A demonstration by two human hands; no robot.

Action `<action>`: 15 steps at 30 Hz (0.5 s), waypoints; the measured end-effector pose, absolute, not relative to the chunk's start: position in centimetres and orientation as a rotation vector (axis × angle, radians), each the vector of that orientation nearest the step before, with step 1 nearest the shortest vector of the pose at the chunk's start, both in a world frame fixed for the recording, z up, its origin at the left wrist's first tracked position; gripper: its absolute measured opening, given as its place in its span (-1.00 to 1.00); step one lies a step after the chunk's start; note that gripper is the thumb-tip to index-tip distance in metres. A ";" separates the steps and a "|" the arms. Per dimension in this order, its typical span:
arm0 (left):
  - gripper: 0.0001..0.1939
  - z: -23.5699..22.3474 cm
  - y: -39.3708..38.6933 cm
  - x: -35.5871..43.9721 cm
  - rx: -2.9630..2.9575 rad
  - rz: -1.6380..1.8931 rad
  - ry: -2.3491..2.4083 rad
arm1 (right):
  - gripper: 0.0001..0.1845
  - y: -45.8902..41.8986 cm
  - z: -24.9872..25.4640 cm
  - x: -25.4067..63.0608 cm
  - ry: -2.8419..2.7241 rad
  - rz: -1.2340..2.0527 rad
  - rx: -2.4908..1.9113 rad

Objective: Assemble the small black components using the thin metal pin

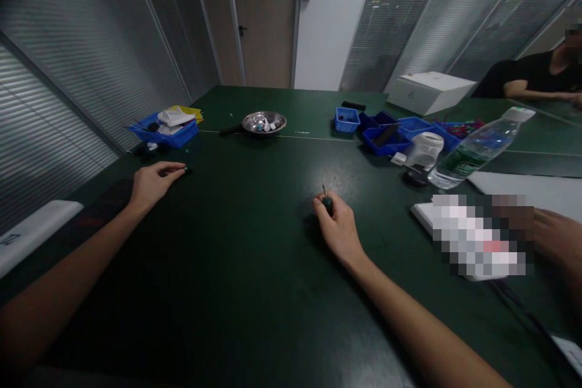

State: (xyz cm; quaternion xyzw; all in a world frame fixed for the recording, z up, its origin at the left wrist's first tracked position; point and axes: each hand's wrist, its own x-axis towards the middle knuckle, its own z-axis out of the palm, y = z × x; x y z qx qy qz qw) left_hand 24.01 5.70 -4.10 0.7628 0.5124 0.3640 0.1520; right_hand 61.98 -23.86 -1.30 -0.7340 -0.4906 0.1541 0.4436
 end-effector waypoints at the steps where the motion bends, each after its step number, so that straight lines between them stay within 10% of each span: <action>1: -0.68 -4.2 5.9 24.0 2.163 1.039 1.487 | -0.70 -23.9 -1.3 62.0 -1.217 0.381 -1.824; 15: -0.78 -4.3 6.1 23.9 2.198 1.055 1.445 | -0.70 -23.8 -1.3 62.0 -1.237 0.376 -1.839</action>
